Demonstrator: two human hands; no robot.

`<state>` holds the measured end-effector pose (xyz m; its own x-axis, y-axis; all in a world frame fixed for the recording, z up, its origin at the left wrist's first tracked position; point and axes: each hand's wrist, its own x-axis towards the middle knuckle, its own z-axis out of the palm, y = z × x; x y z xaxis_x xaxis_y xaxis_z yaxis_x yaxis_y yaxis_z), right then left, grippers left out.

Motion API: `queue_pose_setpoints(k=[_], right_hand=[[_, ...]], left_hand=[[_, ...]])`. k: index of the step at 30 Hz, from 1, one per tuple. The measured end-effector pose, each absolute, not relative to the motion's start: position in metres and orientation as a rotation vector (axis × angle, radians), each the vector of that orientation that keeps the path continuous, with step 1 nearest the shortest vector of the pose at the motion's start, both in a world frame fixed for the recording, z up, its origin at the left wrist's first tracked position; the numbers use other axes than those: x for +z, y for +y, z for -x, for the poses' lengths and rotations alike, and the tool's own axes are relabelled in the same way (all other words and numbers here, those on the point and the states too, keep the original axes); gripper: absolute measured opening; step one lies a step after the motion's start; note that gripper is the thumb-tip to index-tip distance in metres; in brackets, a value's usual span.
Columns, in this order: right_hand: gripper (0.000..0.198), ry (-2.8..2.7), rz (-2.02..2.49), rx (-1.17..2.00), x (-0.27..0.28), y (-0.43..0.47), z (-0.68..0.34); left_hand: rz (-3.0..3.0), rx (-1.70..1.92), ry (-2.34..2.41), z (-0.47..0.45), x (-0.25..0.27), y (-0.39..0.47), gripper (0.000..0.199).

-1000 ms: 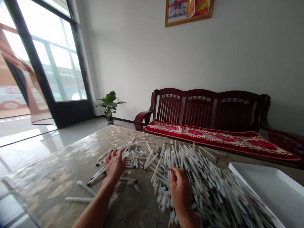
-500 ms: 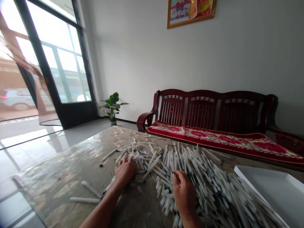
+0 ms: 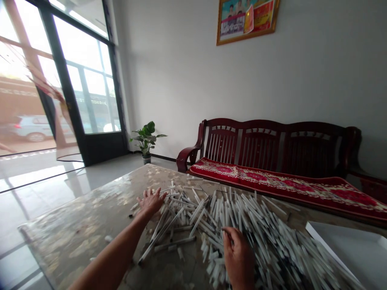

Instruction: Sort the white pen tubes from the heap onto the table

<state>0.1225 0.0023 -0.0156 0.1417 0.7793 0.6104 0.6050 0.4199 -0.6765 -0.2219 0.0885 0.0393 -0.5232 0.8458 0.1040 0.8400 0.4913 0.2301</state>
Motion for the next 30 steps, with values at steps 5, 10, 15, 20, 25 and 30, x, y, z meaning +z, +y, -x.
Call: queue_pose_setpoints(k=[5, 10, 15, 20, 25, 30], right_hand=[[0.033, -1.582, 1.255, 0.173, -0.018, 0.002, -0.123], [0.032, -1.601, 1.26, 0.137, -0.018, 0.003, -0.124], [0.032, -1.656, 1.249, 0.113, -0.01, 0.0, -0.121], [0.031, -1.704, 1.241, 0.08, -0.004, -0.005, -0.119], [0.029, -1.783, 1.213, 0.056, -0.005, -0.009, -0.112], [0.027, -1.827, 1.182, 0.044, -0.006, -0.011, -0.104]], left_hand=[[-1.603, 0.394, 2.578, 0.232, 0.022, 0.104, 0.057], [-1.86, 0.443, 2.445, 0.198, 0.012, 0.098, 0.052], [-2.034, 0.449, 2.292, 0.159, 0.011, 0.081, 0.046], [-2.106, 0.424, 2.151, 0.138, 0.022, 0.068, 0.045], [-1.904, 0.426, 2.372, 0.178, 0.034, 0.042, 0.055], [-1.685, 0.269, 2.628, 0.261, 0.025, 0.002, 0.06]])
